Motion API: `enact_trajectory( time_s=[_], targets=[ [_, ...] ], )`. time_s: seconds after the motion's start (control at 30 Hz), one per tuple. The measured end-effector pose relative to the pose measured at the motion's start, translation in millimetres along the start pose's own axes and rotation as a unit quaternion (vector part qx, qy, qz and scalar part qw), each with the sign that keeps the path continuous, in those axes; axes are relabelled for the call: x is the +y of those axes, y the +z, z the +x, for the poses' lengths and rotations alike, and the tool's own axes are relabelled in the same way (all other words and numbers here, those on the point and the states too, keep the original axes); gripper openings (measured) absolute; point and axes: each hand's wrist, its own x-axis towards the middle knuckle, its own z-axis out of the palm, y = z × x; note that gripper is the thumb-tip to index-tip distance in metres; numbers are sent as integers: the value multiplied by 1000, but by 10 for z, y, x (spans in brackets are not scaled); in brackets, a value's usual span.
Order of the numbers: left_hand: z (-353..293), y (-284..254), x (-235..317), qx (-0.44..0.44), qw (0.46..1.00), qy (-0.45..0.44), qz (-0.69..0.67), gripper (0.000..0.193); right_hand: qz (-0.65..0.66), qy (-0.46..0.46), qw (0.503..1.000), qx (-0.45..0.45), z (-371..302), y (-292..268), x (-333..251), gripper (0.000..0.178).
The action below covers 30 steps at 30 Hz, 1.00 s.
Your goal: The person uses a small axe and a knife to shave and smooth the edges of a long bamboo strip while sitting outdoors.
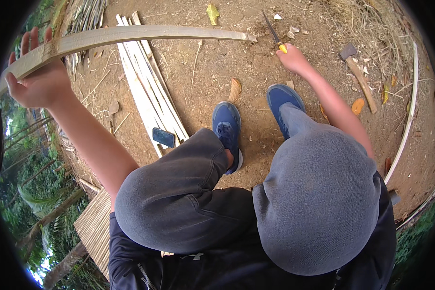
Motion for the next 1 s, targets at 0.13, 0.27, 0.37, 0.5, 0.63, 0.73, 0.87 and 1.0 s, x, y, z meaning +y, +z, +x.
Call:
enact_trajectory(
  time_s=[0.13, 0.27, 0.37, 0.5, 0.63, 0.73, 0.87, 1.0],
  targets=[
    [-447, -87, -450, 9, 998, -57, -5, 65, 8, 19, 1000, 10, 92, -32, 195, 50],
    [-526, -240, -610, 62, 989, -136, 14, 60, 14, 21, 999, 33, -6, -20, 89, 47],
    [-533, -273, -678, 40, 981, -185, 51, 53, 20, 55, 998, -12, -164, -137, -123, 45],
    [-456, -403, -636, 2, 984, -179, 16, 51, 27, 43, 998, -29, -131, -97, -222, 43],
    [-621, -218, -630, 46, 984, -168, -25, 40, 5, 62, 997, -51, -163, -137, -216, 42],
    [-675, -113, -603, 123, 982, -142, -25, 36, 9, 31, 999, -26, -72, -65, -17, 45],
    [-619, -254, -569, 106, 988, -90, -64, 41, 47, 71, 996, -35, -92, -83, -83, 49],
    [-629, -115, -384, 114, 991, -66, -34, 45, 40, 75, 995, -48, -242, -178, -286, 49]
  ],
)
